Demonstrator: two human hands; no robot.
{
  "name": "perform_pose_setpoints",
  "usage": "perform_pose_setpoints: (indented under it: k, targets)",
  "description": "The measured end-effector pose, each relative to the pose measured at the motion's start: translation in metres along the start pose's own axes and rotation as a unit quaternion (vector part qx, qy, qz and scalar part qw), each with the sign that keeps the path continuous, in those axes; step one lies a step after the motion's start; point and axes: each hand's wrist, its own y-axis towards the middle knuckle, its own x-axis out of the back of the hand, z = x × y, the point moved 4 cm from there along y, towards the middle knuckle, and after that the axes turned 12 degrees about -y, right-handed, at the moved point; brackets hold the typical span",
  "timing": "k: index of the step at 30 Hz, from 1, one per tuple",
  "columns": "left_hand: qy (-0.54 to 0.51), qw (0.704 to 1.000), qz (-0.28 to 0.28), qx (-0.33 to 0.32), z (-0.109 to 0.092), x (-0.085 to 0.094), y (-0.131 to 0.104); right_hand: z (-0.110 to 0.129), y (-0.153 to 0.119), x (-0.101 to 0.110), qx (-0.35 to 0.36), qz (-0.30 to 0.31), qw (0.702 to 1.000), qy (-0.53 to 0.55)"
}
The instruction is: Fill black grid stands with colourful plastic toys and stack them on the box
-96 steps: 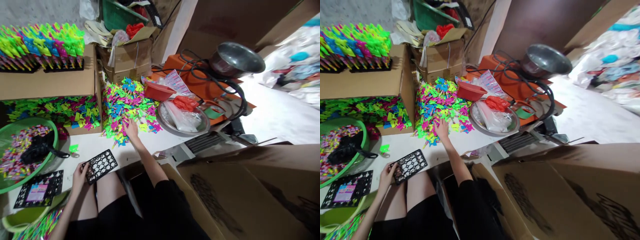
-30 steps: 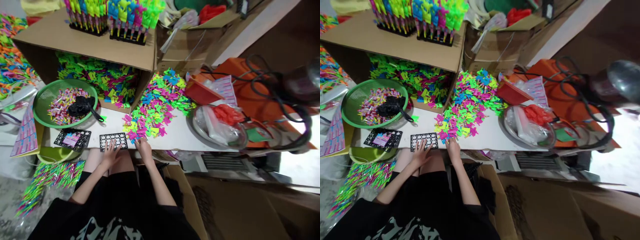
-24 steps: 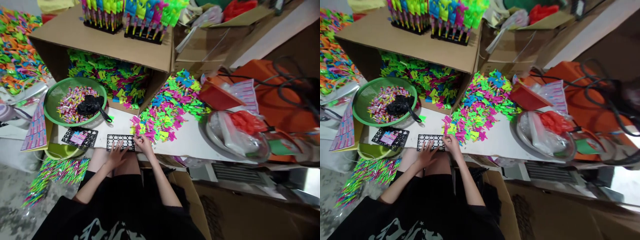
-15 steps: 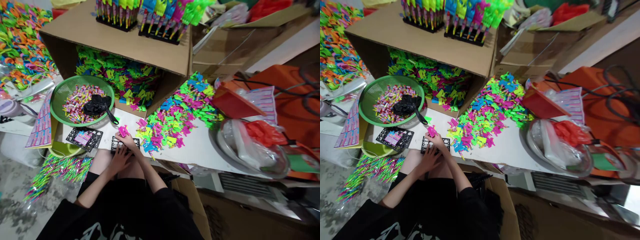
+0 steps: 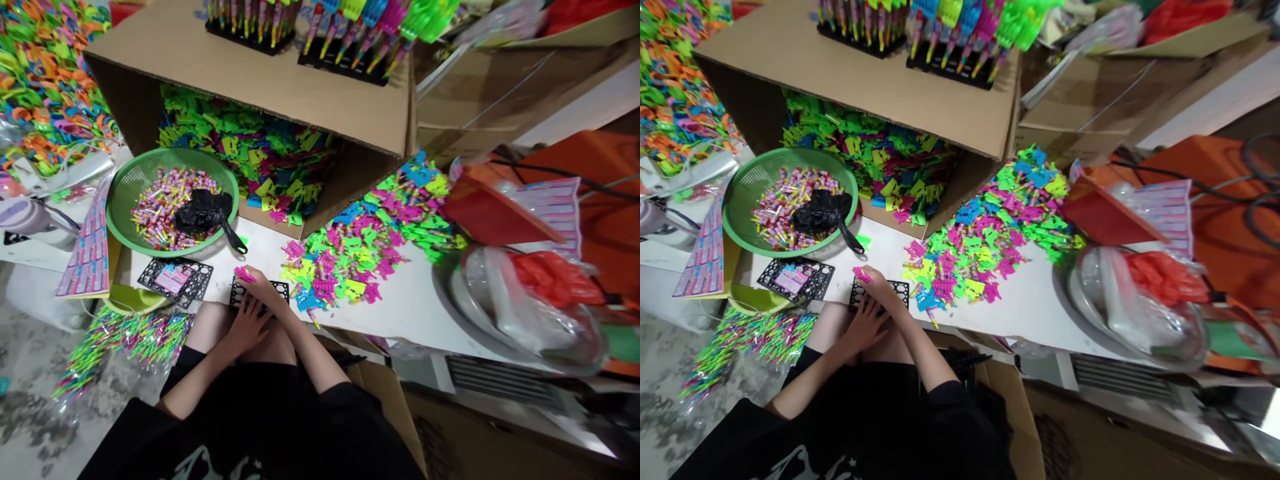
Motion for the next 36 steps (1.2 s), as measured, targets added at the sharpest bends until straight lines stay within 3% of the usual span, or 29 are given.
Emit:
perform_pose_setpoints:
  k: [6, 11, 15, 19, 23, 26, 28, 31, 36]
  targets:
    - [0.009, 1.000, -0.003, -0.004, 0.002, 0.001, 0.000, 0.002, 0.012, -0.004, -0.001, 0.047, 0.994, -0.094]
    - [0.017, 1.000, -0.012, -0.005, 0.003, 0.003, -0.001, 0.009, 0.014, -0.002, -0.004, 0.051, 0.991, -0.125]
    - [0.010, 1.000, -0.020, -0.004, 0.004, 0.005, 0.000, 0.020, 0.000, 0.008, -0.001, 0.006, 0.994, -0.105]
    - [-0.034, 0.998, -0.055, -0.015, 0.003, 0.012, 0.000, 0.018, -0.047, 0.042, -0.057, -0.080, 0.986, -0.138]
    - [-0.122, 0.979, -0.163, 0.013, 0.012, 0.030, -0.005, -0.002, -0.117, 0.083, -0.187, -0.134, 0.921, -0.313]
    - [-0.194, 0.926, -0.305, 0.111, 0.036, 0.049, -0.009, -0.020, -0.156, 0.095, -0.272, -0.112, 0.878, -0.379]
    - [-0.234, 0.883, -0.369, 0.170, 0.055, 0.060, -0.010, -0.029, -0.168, 0.095, -0.298, -0.084, 0.867, -0.391]
    - [-0.273, 0.864, -0.365, 0.214, 0.077, 0.067, 0.000, -0.035, -0.174, 0.097, -0.310, -0.072, 0.874, -0.368]
    - [-0.247, 0.893, -0.290, 0.238, 0.095, 0.066, 0.016, -0.034, -0.166, 0.108, -0.286, -0.116, 0.938, -0.159]
